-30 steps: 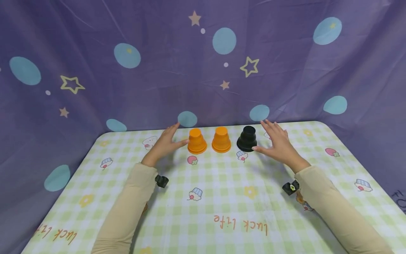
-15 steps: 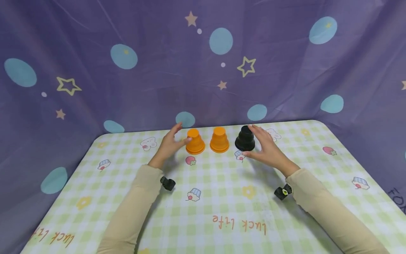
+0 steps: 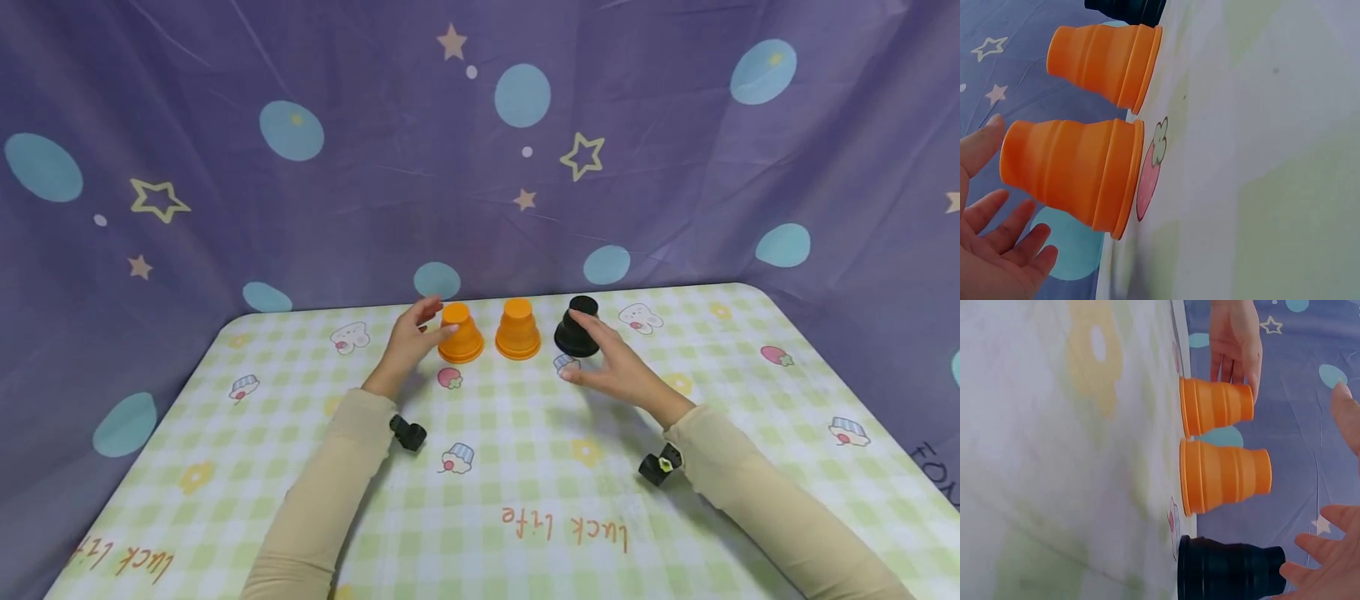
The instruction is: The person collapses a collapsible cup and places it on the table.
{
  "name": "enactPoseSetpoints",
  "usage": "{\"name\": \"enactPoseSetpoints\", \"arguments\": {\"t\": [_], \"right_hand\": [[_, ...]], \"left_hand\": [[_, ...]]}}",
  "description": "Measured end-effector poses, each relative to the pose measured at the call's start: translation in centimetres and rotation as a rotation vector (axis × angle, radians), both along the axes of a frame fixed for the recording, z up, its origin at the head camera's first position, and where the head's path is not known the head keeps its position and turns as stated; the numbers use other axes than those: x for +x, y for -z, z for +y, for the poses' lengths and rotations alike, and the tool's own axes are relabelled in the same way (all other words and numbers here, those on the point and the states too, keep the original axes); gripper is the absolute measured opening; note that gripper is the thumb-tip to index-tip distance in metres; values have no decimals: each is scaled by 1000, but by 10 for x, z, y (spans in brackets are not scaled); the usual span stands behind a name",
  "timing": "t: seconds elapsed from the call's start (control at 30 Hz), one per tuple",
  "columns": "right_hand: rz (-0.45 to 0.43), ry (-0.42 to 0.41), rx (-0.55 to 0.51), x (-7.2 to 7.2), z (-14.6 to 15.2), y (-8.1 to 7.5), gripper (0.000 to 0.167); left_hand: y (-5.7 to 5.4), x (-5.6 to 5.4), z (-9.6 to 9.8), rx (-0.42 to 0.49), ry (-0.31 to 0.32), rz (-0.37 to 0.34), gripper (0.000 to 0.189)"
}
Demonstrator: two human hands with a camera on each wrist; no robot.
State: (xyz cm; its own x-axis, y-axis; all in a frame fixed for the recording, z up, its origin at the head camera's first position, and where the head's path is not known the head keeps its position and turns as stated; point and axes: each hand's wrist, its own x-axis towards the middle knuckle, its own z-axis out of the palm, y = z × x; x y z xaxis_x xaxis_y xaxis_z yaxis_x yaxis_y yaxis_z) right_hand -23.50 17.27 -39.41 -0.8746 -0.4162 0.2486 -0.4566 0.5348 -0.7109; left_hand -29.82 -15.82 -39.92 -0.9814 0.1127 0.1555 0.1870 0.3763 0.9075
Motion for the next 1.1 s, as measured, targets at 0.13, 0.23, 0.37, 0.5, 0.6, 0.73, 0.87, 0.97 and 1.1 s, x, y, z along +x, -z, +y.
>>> {"name": "enactPoseSetpoints", "arguments": {"t": [0.13,0.23,0.37,0.5,0.6,0.73,0.87,0.97,1.1], "right_hand": [[-32,-8,-12,1,-4,4,88],[-41,-16,-18,2,-7,9,88],[-80,-21,-36,6,-10,11,87],[-118,-22,-65,9,-11,12,86],[-143,-22,-76,9,-11,13,86],[-176,-34,-88,11,-13,14,86],[-195,-48,-110,12,-13,15,83],[-201,-50,-120,12,-12,16,82],[-205,-47,-128,9,-12,18,80]], "left_hand": [[2,-2,3,43,-2,-1,54],[2,-3,5,60,-17,-8,52],[2,-5,10,49,-39,-26,53],[4,-7,13,67,-45,-39,54],[6,-9,15,107,-42,-57,54],[10,-11,15,140,-45,-113,55],[12,-13,16,162,-52,-188,58],[13,-13,16,172,-54,-210,58],[13,-12,16,157,-51,-190,56]]}}
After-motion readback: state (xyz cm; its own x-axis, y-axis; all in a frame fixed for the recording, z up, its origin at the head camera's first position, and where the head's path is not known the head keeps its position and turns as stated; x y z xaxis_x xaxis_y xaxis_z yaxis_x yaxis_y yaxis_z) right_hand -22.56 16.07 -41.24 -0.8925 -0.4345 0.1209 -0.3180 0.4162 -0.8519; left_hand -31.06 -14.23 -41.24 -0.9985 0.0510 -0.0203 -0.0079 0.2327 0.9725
